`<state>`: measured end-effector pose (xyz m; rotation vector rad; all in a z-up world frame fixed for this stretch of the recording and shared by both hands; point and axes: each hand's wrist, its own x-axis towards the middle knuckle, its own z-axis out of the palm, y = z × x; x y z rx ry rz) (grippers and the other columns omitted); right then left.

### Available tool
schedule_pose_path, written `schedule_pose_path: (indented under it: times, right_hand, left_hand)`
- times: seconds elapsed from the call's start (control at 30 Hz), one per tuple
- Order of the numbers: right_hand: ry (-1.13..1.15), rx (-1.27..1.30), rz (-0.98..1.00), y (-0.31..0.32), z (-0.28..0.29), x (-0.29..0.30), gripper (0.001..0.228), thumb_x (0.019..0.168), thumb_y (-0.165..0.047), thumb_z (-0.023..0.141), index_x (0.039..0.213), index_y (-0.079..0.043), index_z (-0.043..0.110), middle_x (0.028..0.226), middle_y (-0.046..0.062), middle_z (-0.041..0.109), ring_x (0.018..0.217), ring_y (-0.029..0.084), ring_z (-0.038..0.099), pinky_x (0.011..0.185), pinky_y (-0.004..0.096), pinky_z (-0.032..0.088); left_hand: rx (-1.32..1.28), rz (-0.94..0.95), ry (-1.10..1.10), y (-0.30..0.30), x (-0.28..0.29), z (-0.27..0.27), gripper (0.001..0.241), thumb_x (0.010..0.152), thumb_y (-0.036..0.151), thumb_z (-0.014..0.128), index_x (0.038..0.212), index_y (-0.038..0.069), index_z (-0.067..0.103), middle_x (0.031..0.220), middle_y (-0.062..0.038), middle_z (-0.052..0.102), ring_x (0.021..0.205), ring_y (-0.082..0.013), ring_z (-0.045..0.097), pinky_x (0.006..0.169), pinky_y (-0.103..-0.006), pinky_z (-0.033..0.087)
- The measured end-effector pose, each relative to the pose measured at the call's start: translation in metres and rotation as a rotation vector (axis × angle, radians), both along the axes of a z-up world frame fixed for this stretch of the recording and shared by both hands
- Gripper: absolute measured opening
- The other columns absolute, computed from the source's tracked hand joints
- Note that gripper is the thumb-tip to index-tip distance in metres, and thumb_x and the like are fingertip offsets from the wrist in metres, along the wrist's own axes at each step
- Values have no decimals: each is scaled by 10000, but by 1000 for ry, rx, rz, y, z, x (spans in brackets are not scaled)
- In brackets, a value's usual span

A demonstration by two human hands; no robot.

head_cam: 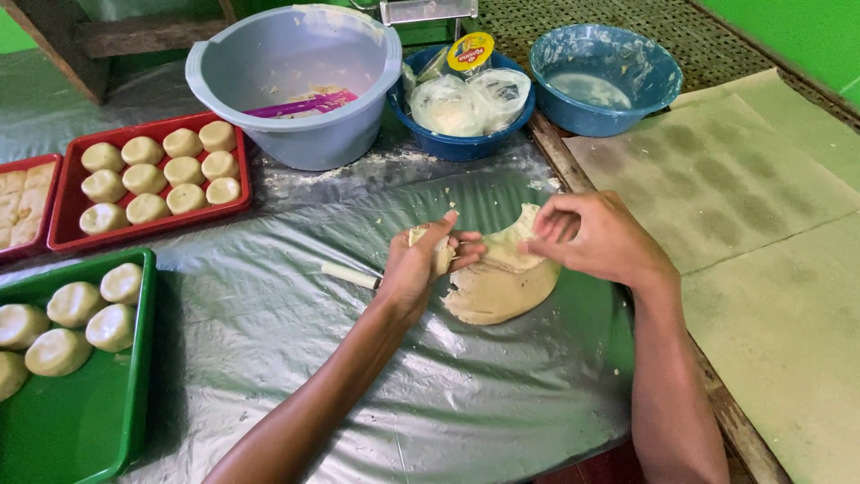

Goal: The recorder is shaping and filling dough balls on a kitchen workbench.

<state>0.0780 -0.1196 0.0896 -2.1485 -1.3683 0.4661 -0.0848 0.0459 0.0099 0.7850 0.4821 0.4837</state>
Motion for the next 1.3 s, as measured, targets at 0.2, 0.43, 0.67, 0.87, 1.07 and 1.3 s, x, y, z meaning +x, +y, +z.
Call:
schedule_pose_path:
  times: [0.2, 0.43, 0.67, 0.87, 1.07, 1.3]
  right_hand:
    - [50, -293, -119, 12, 24, -29, 678, 694, -408, 964, 1072, 86, 693, 975, 256, 731, 954, 334, 749, 899, 424, 606]
    - [-118, -258, -79, 16, 6, -36, 431, 842, -237, 868, 1053, 96, 694, 915, 256, 718, 912, 380, 754, 863, 440, 608]
    - [-185, -180, -18, 13, -22, -9, 270, 772, -294, 856, 818, -60, 730, 688, 134, 713, 725, 304, 732, 678, 435, 549]
    - [-71, -205, -8, 15, 1, -20, 112, 862, -34, 716, 965, -13, 756, 808, 185, 730, 587, 272, 628, 648, 371, 551]
    - [-79, -200, 3, 10, 10, -15, 110, 874, -92, 735, 937, -29, 799, 818, 175, 745, 702, 274, 672, 660, 403, 515]
    - [-62, -93, -68, 5, 10, -19, 207, 802, -47, 721, 977, 10, 817, 757, 164, 719, 636, 215, 616, 598, 351, 514]
  left_hand:
    - [122, 54, -58, -2, 4, -14, 308, 964, 96, 669, 1213, -84, 661, 729, -117, 684, 576, -125, 682, 537, -213, 615]
    - [163, 39, 118, -5, -1, -13, 651, 925, 585, 657, 607, 19, 618, 436, -61, 434, 330, -133, 436, 304, -236, 368]
    - [166, 72, 38, -2, 7, -20, 721, 1033, 471, 541, 454, 58, 423, 348, -71, 273, 249, -160, 294, 262, -258, 257]
    - [265, 62, 113, -3, 6, -22, 662, 1043, 368, 531, 466, 56, 445, 332, -80, 294, 248, -179, 340, 272, -259, 233]
    - [103, -27, 51, 7, 10, -46, 428, 988, 279, 547, 642, 28, 551, 401, -84, 341, 285, -200, 396, 277, -273, 267]
    - [32, -219, -175, 19, 15, -55, 520, 814, 229, 448, 1252, -31, 556, 893, -357, 709, 805, -402, 764, 695, -443, 633]
